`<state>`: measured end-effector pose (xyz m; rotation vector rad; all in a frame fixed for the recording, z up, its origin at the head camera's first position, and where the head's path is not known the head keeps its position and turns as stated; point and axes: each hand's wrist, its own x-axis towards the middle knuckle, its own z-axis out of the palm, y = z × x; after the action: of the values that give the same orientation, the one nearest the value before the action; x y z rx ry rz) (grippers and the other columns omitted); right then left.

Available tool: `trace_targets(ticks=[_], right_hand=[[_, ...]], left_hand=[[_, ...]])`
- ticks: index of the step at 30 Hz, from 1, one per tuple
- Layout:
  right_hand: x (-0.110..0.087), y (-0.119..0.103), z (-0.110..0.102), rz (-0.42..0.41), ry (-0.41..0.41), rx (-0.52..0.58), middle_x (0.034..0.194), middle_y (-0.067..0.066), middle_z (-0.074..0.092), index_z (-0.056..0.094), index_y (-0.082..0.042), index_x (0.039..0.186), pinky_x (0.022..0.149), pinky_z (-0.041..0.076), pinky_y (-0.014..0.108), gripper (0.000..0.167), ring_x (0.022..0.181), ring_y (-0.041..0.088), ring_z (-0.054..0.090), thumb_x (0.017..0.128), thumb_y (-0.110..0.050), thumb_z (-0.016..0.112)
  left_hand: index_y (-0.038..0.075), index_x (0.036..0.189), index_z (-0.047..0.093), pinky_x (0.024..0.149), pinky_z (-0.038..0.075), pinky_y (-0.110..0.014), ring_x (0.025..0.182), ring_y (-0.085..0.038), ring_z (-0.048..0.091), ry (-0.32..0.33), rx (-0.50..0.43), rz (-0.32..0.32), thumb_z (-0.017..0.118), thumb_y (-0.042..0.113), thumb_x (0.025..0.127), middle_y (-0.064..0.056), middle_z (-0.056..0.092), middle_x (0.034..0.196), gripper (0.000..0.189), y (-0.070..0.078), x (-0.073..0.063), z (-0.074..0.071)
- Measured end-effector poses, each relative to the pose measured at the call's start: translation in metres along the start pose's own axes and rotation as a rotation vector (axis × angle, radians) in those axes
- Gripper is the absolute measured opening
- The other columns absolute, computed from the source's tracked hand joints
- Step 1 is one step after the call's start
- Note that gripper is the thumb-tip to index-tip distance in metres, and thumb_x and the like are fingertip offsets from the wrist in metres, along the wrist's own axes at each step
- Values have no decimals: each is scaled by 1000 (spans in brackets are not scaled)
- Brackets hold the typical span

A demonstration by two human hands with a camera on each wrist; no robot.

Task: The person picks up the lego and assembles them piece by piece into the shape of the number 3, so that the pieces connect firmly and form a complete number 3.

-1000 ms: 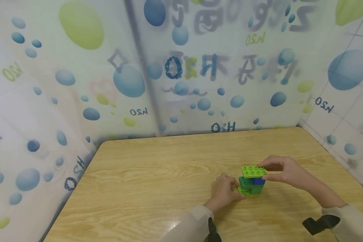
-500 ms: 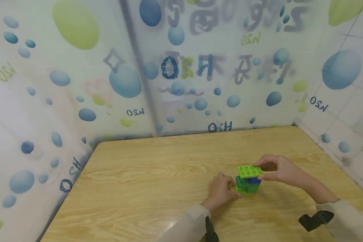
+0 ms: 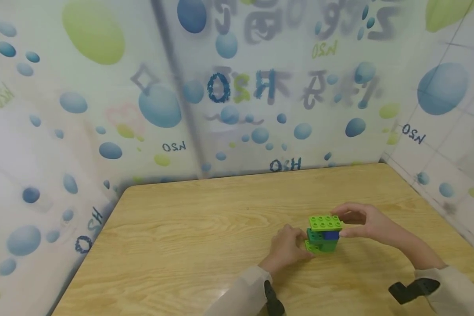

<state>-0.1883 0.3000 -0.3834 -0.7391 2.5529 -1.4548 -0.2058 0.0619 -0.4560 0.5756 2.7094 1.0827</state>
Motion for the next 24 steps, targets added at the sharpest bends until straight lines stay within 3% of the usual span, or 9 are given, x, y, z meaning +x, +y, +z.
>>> trace_targets(ticks=[2,7,11,17,24], right_hand=[[-3,2,0,4,36,10,118,15,57,51,2,123,78,48,27,45,101,1,54,82,-8,68],[-15,12,1,17,99,54,112,-3,61,48,8,124,75,49,26,46,98,6,58,83,-6,66],[-24,22,6,47,131,97,107,5,63,49,11,121,71,51,30,44,94,11,60,84,-5,65],[-35,30,23,85,178,189,102,14,64,54,10,114,71,51,30,34,90,15,62,84,-4,64],[-36,38,45,67,242,252,99,3,66,57,9,109,71,50,27,29,88,11,63,82,1,64]], left_hand=[[20,99,68,72,34,-26,78,-7,41,-14,-52,-13,85,30,62,9,44,86,43,-1,-1,-2],[16,104,66,68,41,-22,81,-8,48,15,-200,29,82,19,67,5,51,92,40,-2,-6,-12],[11,102,66,66,44,-22,79,-10,54,67,-325,63,77,9,72,2,55,91,32,2,-12,-19],[8,94,67,63,47,-21,72,-7,57,132,-479,98,76,7,74,1,59,83,22,10,-19,-20],[8,92,67,74,47,-30,76,-6,60,197,-503,154,75,5,74,1,64,87,20,15,-19,-9]])
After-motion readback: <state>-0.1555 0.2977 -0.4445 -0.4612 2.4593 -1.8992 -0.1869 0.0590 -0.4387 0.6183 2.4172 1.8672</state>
